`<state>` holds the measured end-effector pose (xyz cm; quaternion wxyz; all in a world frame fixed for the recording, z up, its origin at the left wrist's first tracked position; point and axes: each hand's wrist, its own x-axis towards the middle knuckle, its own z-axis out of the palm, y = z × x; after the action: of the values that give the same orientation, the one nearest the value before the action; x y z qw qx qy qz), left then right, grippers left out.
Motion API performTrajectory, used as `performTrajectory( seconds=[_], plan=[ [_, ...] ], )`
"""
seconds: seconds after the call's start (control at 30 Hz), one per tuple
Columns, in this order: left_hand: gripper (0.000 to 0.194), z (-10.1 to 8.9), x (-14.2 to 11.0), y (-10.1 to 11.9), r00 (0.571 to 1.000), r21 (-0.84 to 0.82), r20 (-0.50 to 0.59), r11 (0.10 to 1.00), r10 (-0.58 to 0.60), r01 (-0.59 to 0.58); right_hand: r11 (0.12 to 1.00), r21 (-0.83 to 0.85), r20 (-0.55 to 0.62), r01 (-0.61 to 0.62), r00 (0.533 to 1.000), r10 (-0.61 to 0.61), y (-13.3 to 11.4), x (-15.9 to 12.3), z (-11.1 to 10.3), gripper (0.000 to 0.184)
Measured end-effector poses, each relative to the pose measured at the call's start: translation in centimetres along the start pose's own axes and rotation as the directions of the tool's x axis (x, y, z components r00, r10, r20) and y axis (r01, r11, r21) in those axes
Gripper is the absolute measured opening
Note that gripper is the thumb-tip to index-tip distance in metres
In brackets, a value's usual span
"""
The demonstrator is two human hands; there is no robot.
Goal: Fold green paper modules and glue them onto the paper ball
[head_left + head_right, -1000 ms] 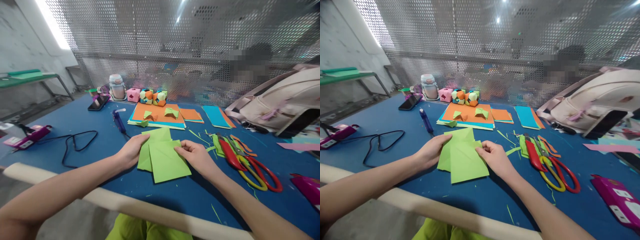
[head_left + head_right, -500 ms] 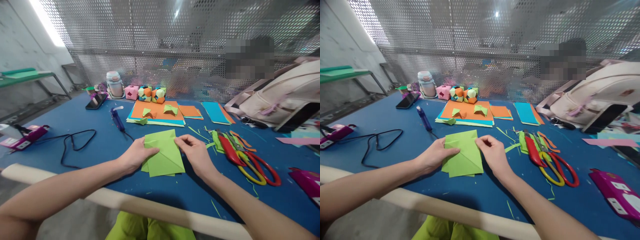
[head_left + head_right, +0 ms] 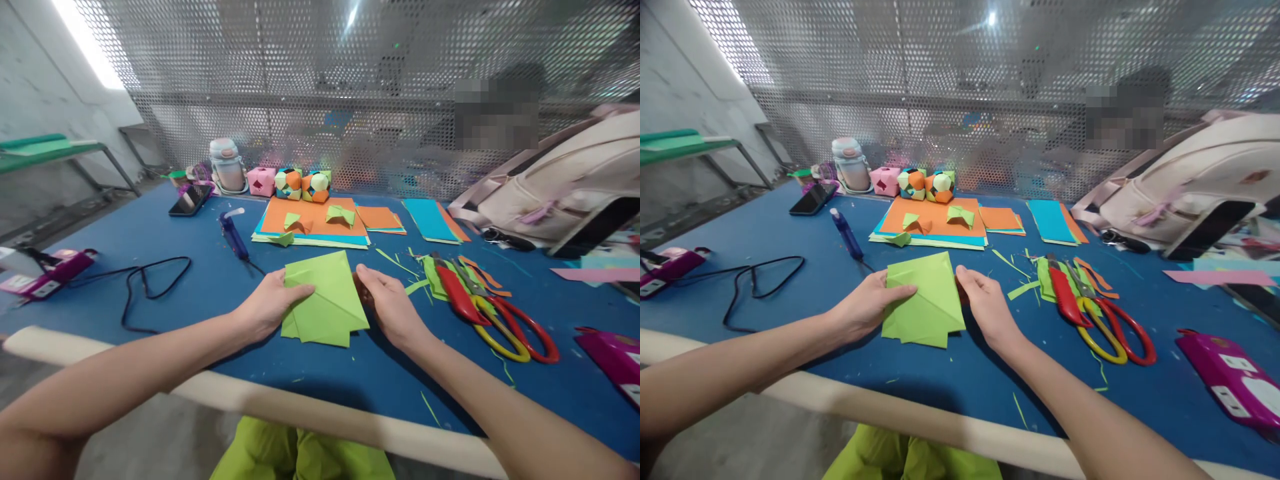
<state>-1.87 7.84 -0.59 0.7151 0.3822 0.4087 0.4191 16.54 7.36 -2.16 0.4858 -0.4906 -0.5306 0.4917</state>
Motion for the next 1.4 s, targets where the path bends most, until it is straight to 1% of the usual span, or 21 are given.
performTrajectory(
  seconds=[0.03, 0.1, 0.17, 0.27, 0.33, 0.43, 0.5, 0.6, 0.7, 0.77, 0.8, 0.87, 0.97, 1.03, 1.1, 1.2, 1.23, 1.3, 1.4],
  plan=[
    [0.034, 0.0, 0.1, 0.1, 1.0, -0.028, -0.009, 1.0, 0.007, -0.008, 1.0, 0.005, 0.057, -0.015, 0.998, 0.015, 0.0, 0.0, 0.0, 0.034],
    [0.033, -0.1, 0.2, 0.4, 0.999, -0.076, -0.017, 0.996, 0.05, -0.051, 0.998, -0.059, 0.143, -0.018, 0.989, 0.026, 0.0, -0.1, 0.2, 0.029],
    [0.033, -0.1, 0.0, 0.8, 0.991, -0.085, -0.011, 0.987, 0.133, -0.134, 0.99, -0.136, 0.158, 0.032, 0.987, -0.01, -0.1, -0.2, 0.3, 0.025],
    [0.027, -0.2, -0.6, 1.4, 0.956, 0.008, -0.022, 0.956, 0.292, -0.292, 0.983, -0.139, 0.131, 0.119, 0.986, -0.101, -0.2, -0.1, 0.3, 0.024],
    [0.024, -0.3, -1.0, 1.6, 0.936, 0.125, 0.002, 0.928, 0.352, -0.35, 0.977, -0.157, 0.157, 0.141, 0.981, -0.117, -0.3, 0.0, 0.1, 0.027],
    [0.027, -0.5, -0.8, 1.2, 0.943, 0.287, 0.063, 0.899, 0.328, -0.332, 0.954, -0.256, 0.157, 0.154, 0.981, -0.116, -0.3, 0.1, -0.2, 0.033],
    [0.03, -0.7, -0.3, 0.6, 0.954, 0.32, 0.054, 0.899, 0.296, -0.297, 0.96, -0.241, 0.13, 0.144, 0.985, -0.116, -0.2, 0.1, -0.2, 0.034],
    [0.029, -0.6, 0.4, -0.4, 0.958, 0.272, 0.048, 0.919, 0.282, -0.284, 0.994, -0.063, 0.103, 0.088, 0.991, -0.082, 0.0, -0.2, 0.4, 0.033],
    [0.027, 0.0, 0.3, -0.6, 0.962, 0.185, 0.082, 0.944, 0.261, -0.272, 0.992, 0.127, 0.087, 0.024, 0.996, -0.035, 0.0, -0.7, 1.3, 0.032],
    [0.029, 0.3, -0.1, -0.3, 0.961, 0.172, 0.096, 0.947, 0.258, -0.271, 0.98, 0.194, 0.079, 0.047, 0.995, -0.063, -0.1, -0.9, 1.6, 0.031],
    [0.03, 0.4, -0.3, -0.1, 0.957, 0.201, 0.093, 0.936, 0.275, -0.288, 0.977, 0.2, 0.067, 0.078, 0.993, -0.093, -0.1, -1.0, 1.5, 0.03],
    [0.033, 0.3, -0.4, 0.3, 0.953, 0.308, 0.093, 0.902, 0.288, -0.302, 0.981, 0.147, 0.041, 0.127, 0.99, -0.134, 0.0, -0.8, 1.2, 0.03],
    [0.038, 0.0, 0.1, 0.3, 0.962, 0.433, 0.092, 0.859, 0.257, -0.271, 0.992, 0.044, 0.038, 0.117, 0.992, -0.118, 0.6, -0.4, 0.7, 0.034],
    [0.039, -0.2, 0.5, -0.1, 0.966, 0.473, 0.089, 0.843, 0.243, -0.256, 0.996, 0.023, 0.053, 0.089, 0.995, -0.09, 1.0, -0.2, 0.7, 0.035],
    [0.038, -0.3, 0.7, -0.5, 0.958, 0.502, 0.109, 0.818, 0.264, -0.282, 0.997, 0.005, 0.051, 0.081, 0.995, -0.081, 1.2, -0.2, 0.9, 0.032],
    [0.037, -0.3, 0.6, -0.9, 0.919, 0.533, 0.178, 0.75, 0.353, -0.392, 0.992, -0.026, -0.004, 0.122, 0.993, -0.122, 1.0, -0.5, 1.3, 0.028],
    [0.037, -0.2, 0.5, -1.0, 0.906, 0.546, 0.195, 0.725, 0.376, -0.419, 0.989, -0.045, -0.006, 0.139, 0.99, -0.139, 0.9, -0.6, 1.4, 0.027],
    [0.036, -0.2, 0.3, -1.0, 0.901, 0.578, 0.194, 0.696, 0.389, -0.425, 0.984, -0.102, 0.014, 0.148, 0.989, -0.147, 0.7, -0.6, 1.4, 0.024],
    [0.031, -0.2, 0.1, -0.8, 0.905, 0.598, 0.154, 0.692, 0.397, -0.406, 0.969, -0.198, 0.035, 0.149, 0.989, -0.144, 0.7, -0.6, 1.2, 0.019]
  ],
)
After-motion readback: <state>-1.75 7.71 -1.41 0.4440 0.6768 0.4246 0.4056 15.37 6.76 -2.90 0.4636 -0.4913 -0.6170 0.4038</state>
